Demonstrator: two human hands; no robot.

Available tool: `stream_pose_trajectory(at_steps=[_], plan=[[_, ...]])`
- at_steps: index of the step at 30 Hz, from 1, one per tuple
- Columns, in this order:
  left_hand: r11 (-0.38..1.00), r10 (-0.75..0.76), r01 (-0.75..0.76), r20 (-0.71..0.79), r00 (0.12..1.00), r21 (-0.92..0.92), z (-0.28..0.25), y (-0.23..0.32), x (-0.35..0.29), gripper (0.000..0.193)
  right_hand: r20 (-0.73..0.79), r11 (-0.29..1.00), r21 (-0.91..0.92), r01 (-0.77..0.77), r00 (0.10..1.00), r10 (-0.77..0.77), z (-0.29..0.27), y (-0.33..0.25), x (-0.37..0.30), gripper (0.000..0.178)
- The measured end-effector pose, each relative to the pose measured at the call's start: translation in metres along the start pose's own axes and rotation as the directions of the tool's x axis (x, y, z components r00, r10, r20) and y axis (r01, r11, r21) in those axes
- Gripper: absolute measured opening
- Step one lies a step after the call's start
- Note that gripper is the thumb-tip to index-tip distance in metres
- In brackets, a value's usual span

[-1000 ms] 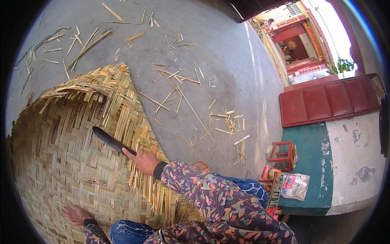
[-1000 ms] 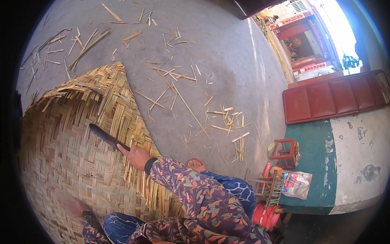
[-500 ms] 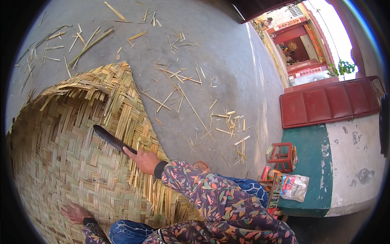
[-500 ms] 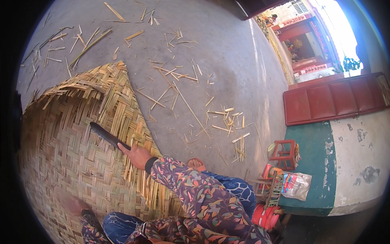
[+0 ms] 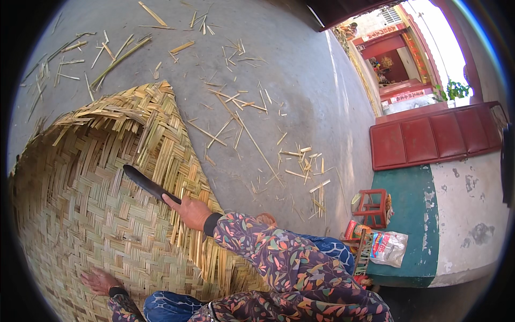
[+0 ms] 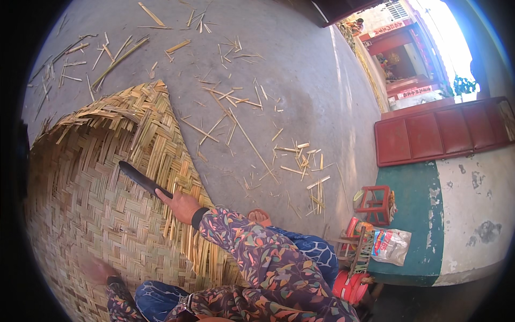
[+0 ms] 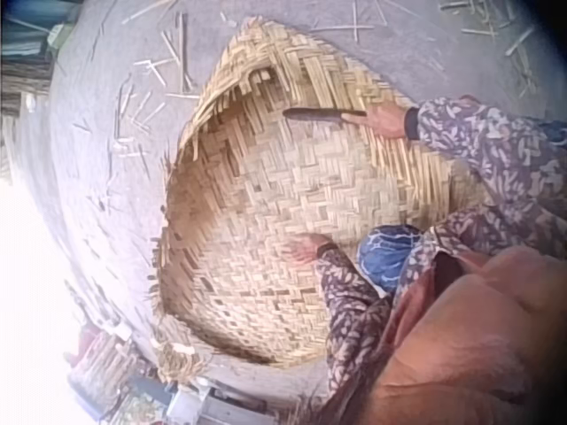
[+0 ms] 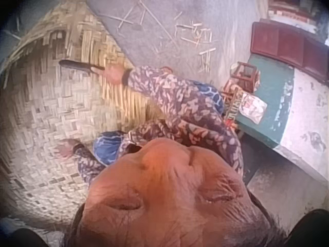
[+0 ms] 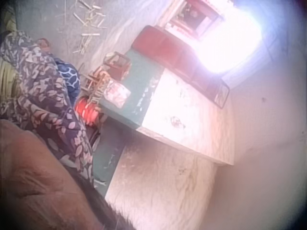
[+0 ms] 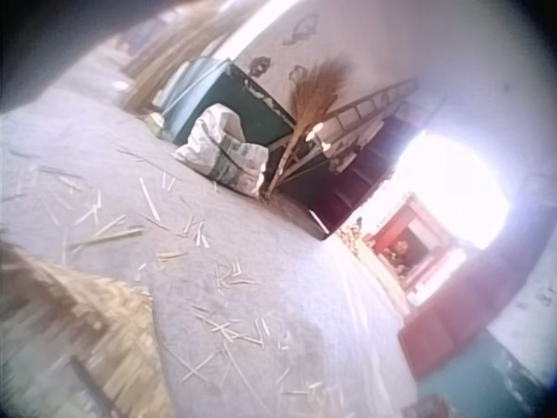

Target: The person uses a knife to trim and adjust the edges of a large woven basket while sitting on the floor. They repeatedly tap and press the woven material to secure the structure.

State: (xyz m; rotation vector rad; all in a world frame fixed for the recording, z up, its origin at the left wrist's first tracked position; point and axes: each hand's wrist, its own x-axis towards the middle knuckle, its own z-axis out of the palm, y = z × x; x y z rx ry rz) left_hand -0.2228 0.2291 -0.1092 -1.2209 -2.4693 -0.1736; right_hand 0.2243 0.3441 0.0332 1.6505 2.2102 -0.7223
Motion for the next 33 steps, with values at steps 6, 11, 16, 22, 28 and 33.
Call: stream_pose_trajectory(at_steps=[6, 11, 16, 22, 28, 33], plan=[[1.000, -0.009, 0.009, 0.003, 1.000, 0.002, -0.002, 0.002, 0.002, 0.061, 0.002, 1.000, 0.003, -0.004, 1.000, 0.004, -0.002, -0.001, 0.000, 0.092], [0.999, 0.038, -0.039, -0.029, 0.999, -0.013, 0.003, -0.005, 0.001, 0.061, 0.005, 1.000, -0.010, 0.005, 1.000, -0.005, -0.003, -0.002, -0.001, 0.091], [1.000, 0.021, -0.021, -0.017, 1.000, 0.019, 0.008, -0.007, -0.003, 0.060, -0.007, 1.000, 0.001, 0.002, 1.000, -0.002, -0.003, 0.000, -0.002, 0.090], [0.893, -0.080, -0.118, 0.411, 0.908, 0.435, -0.052, 0.047, 0.018, 0.060, 0.009, 0.999, 0.033, -0.027, 1.000, 0.027, -0.003, 0.008, -0.004, 0.086], [0.971, -0.097, 0.045, 0.213, 0.972, 0.233, -0.002, -0.003, -0.001, 0.058, -0.022, 1.000, 0.001, -0.016, 1.000, 0.016, 0.009, -0.003, 0.006, 0.082], [0.994, -0.095, 0.082, 0.202, 0.975, 0.073, -0.016, 0.007, 0.005, 0.061, 0.059, 0.988, -0.121, -0.096, 0.993, 0.104, 0.008, -0.020, 0.008, 0.084]])
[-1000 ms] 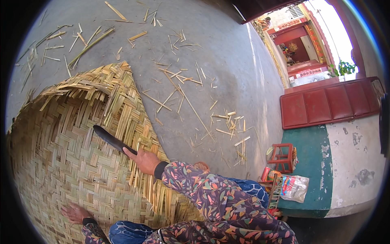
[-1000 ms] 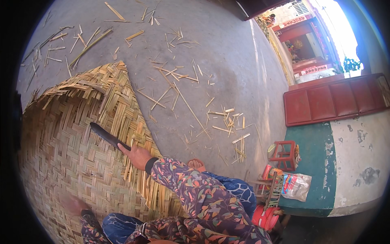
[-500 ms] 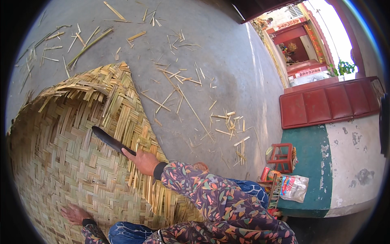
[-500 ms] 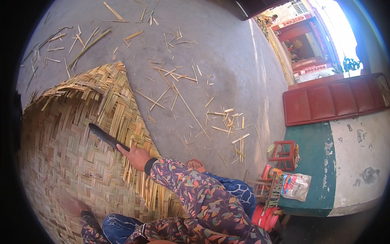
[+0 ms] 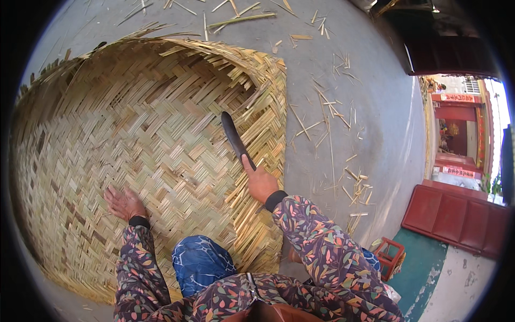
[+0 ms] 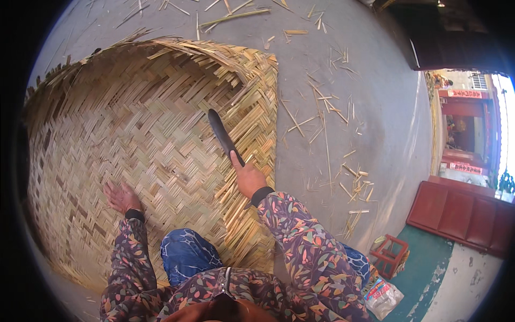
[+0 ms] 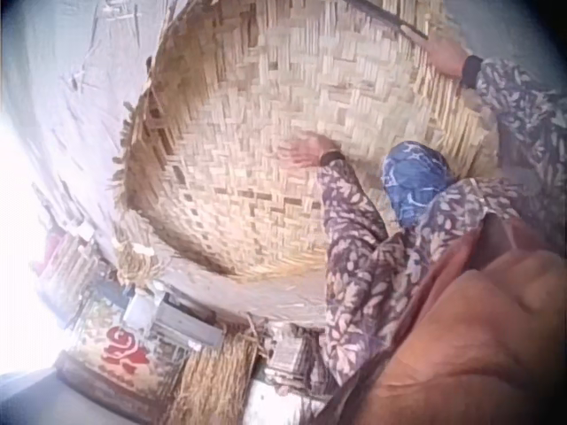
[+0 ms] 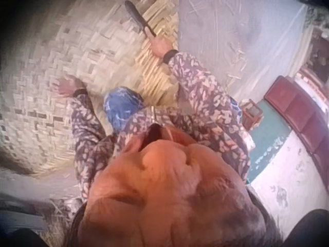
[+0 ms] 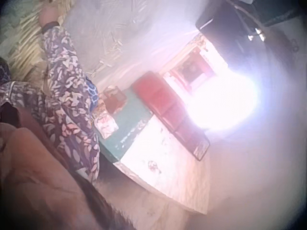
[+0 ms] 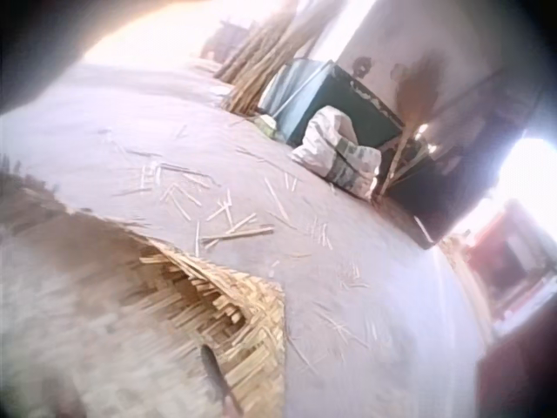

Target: The person uses a knife to trim and adjust the edges of a large woven basket while sitting on the floor. They repeatedly tap and press the woven material to secure the structure.

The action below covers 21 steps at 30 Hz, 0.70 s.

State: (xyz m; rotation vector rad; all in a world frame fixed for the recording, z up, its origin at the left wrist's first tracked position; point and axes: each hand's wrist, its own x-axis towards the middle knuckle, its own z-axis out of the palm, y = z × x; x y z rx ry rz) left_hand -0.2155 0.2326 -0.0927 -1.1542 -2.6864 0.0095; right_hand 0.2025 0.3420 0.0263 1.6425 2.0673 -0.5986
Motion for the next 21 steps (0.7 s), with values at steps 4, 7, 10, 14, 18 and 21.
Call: stream_pose_trajectory(at_steps=[4, 7, 10, 14, 18, 21], plan=[[0.999, -0.048, 0.049, 0.060, 0.997, -0.012, -0.008, 0.006, -0.006, 0.063, 0.047, 0.994, -0.106, -0.028, 0.998, 0.033, 0.001, -0.003, 0.004, 0.082], [0.998, -0.060, 0.062, 0.087, 0.994, -0.018, -0.013, 0.015, -0.008, 0.064, 0.062, 0.990, -0.133, -0.042, 0.997, 0.051, -0.001, -0.002, 0.003, 0.083], [0.996, -0.085, 0.083, 0.152, 0.985, 0.016, -0.021, 0.021, -0.004, 0.064, 0.040, 0.981, -0.179, -0.077, 0.996, 0.086, 0.000, -0.004, 0.006, 0.086], [0.998, -0.069, 0.070, 0.109, 0.992, -0.003, -0.020, 0.018, -0.006, 0.064, 0.018, 0.974, -0.222, -0.049, 0.998, 0.054, 0.007, -0.004, 0.009, 0.087], [0.998, -0.048, 0.052, 0.076, 0.996, -0.043, -0.019, 0.014, -0.005, 0.065, 0.096, 0.974, -0.220, -0.053, 0.992, 0.076, -0.002, -0.010, 0.011, 0.087], [0.996, -0.055, 0.061, 0.090, 0.994, -0.061, -0.017, 0.011, -0.003, 0.066, 0.231, 0.980, -0.195, -0.027, 0.970, 0.073, -0.012, -0.008, 0.012, 0.090]])
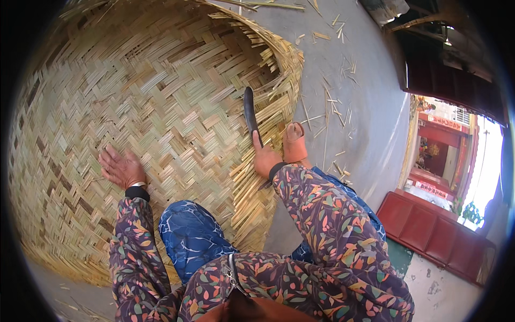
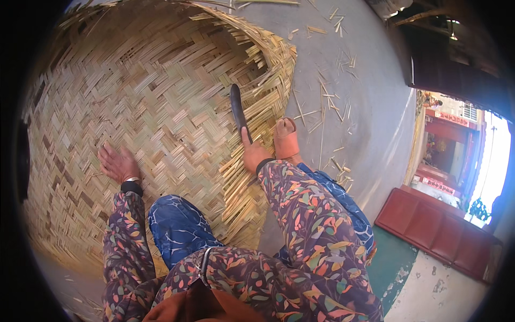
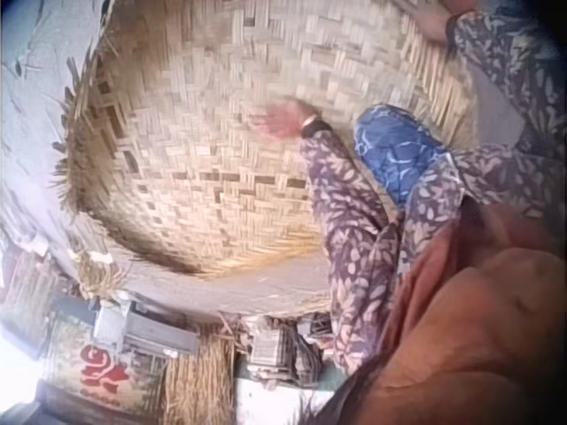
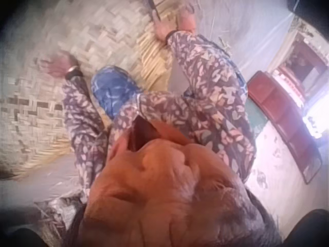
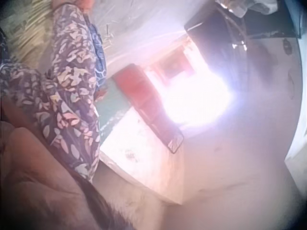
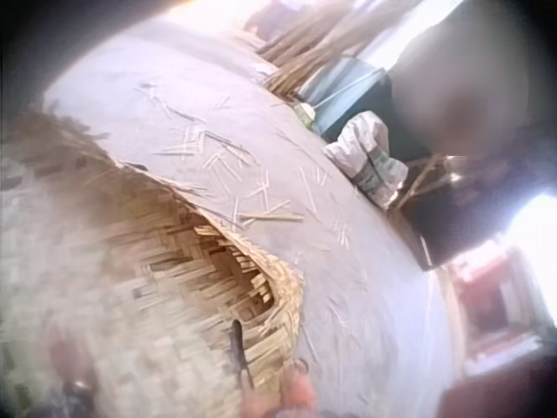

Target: The person uses a knife to trim and adjust the edges of a large woven basket while sitting on the floor. They repeatedly tap and press the woven material to secure the structure.

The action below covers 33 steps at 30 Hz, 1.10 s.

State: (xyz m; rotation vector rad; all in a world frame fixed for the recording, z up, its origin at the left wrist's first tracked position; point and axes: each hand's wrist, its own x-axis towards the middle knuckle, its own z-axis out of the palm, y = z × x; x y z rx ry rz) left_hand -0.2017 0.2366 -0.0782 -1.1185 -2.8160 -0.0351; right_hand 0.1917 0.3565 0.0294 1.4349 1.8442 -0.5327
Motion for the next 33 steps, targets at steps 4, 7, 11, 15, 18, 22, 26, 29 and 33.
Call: stream_pose_trajectory(at_steps=[4, 7, 11, 15, 18, 22, 26, 29, 33], plan=[[1.000, -0.007, 0.007, -0.014, 1.000, -0.028, 0.004, 0.000, 0.000, 0.067, 0.158, 0.993, 0.025, 0.115, 0.980, -0.118, -0.011, 0.011, 0.007, 0.090], [0.998, 0.001, -0.003, -0.032, 0.999, -0.057, 0.005, -0.005, -0.003, 0.067, 0.224, 0.955, 0.024, 0.295, 0.930, -0.293, -0.033, 0.014, 0.008, 0.092], [0.997, 0.006, -0.006, -0.003, 1.000, -0.080, 0.003, -0.001, 0.000, 0.067, 0.310, 0.811, -0.013, 0.585, 0.774, -0.553, -0.092, 0.014, 0.009, 0.092], [0.997, 0.001, 0.000, 0.015, 1.000, -0.077, 0.004, -0.004, -0.001, 0.067, 0.158, 0.669, -0.154, 0.727, 0.686, -0.710, -0.138, 0.021, 0.001, 0.087], [0.997, 0.014, -0.014, 0.003, 1.000, -0.076, 0.004, -0.006, -0.002, 0.066, -0.059, 0.590, -0.276, 0.758, 0.600, -0.798, -0.156, 0.042, -0.006, 0.085], [0.997, 0.033, -0.034, -0.008, 0.999, -0.064, 0.004, -0.009, -0.003, 0.066, -0.457, 0.712, -0.168, 0.682, 0.586, -0.669, -0.154, 0.089, 0.012, 0.088], [0.997, 0.036, -0.036, -0.003, 0.999, -0.061, 0.003, -0.007, -0.003, 0.064, -0.530, 0.767, -0.237, 0.597, 0.582, -0.617, -0.149, 0.126, 0.055, 0.087], [1.000, 0.018, -0.017, 0.035, 0.999, -0.027, -0.001, -0.002, -0.003, 0.064, -0.433, 0.662, -0.333, 0.671, 0.515, -0.740, -0.160, 0.130, 0.083, 0.082], [1.000, 0.025, -0.025, 0.022, 0.999, 0.006, 0.006, -0.002, -0.004, 0.065, -0.335, 0.501, -0.432, 0.750, 0.382, -0.861, -0.190, 0.080, 0.088, 0.068]])
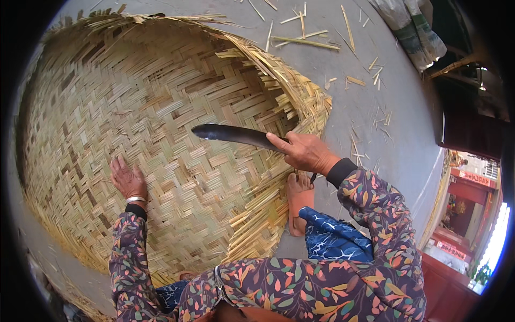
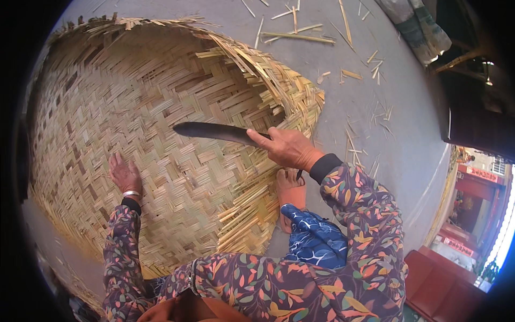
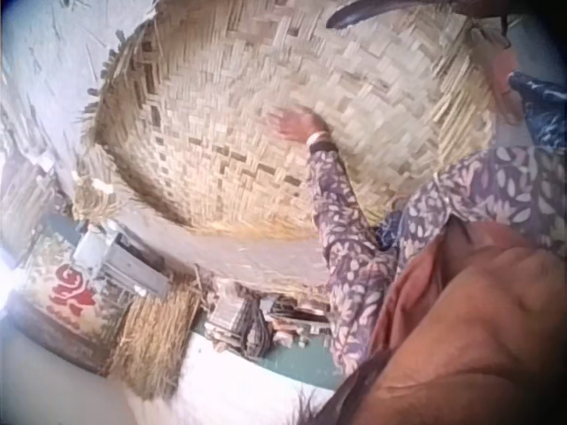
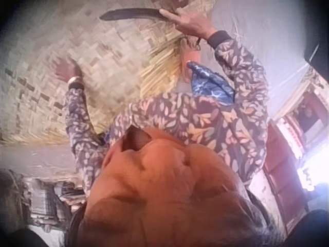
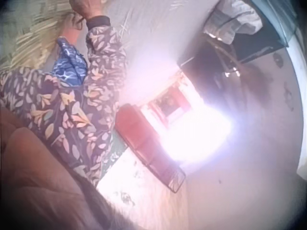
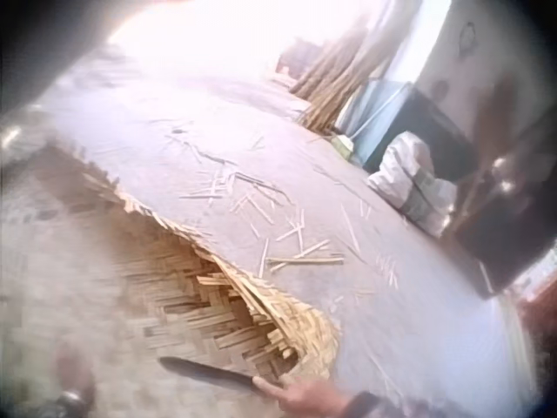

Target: The person uses a knife to trim and adjust the edges of a large woven basket while sitting on the floor. They repeatedly tap and press the woven material to secure the structure.

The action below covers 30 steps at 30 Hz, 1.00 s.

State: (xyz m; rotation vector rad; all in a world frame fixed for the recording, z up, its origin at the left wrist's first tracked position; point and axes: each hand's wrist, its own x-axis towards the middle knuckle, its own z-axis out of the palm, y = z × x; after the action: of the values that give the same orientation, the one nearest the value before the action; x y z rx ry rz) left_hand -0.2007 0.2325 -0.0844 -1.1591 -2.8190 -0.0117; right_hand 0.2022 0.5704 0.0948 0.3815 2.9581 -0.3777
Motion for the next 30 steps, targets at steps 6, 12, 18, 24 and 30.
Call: stream_pose_trajectory(at_steps=[6, 12, 18, 24, 30], plan=[[0.992, -0.112, 0.095, 0.235, 0.966, 0.080, -0.022, 0.008, 0.014, 0.067, -0.057, 0.902, 0.122, 0.414, 0.910, -0.410, -0.007, -0.039, 0.117, 0.067], [0.992, -0.031, 0.074, 0.380, 0.924, -0.100, -0.098, 0.031, -0.003, 0.058, -0.092, 0.798, 0.204, 0.567, 0.823, -0.560, 0.022, -0.082, 0.225, 0.062], [0.971, 0.221, -0.177, 0.332, 0.917, -0.160, -0.131, 0.058, -0.086, 0.077, -0.266, 0.738, 0.130, 0.662, 0.740, -0.618, 0.084, -0.077, 0.293, 0.053], [0.994, 0.091, -0.043, 0.533, 0.841, -0.102, -0.118, 0.092, -0.122, 0.090, -0.388, 0.765, 0.135, 0.630, 0.744, -0.544, 0.111, -0.071, 0.294, 0.045], [0.994, -0.025, 0.086, 0.662, 0.749, -0.060, -0.129, 0.110, -0.106, 0.088, -0.386, 0.793, 0.236, 0.561, 0.803, -0.453, 0.103, -0.075, 0.295, 0.049]])
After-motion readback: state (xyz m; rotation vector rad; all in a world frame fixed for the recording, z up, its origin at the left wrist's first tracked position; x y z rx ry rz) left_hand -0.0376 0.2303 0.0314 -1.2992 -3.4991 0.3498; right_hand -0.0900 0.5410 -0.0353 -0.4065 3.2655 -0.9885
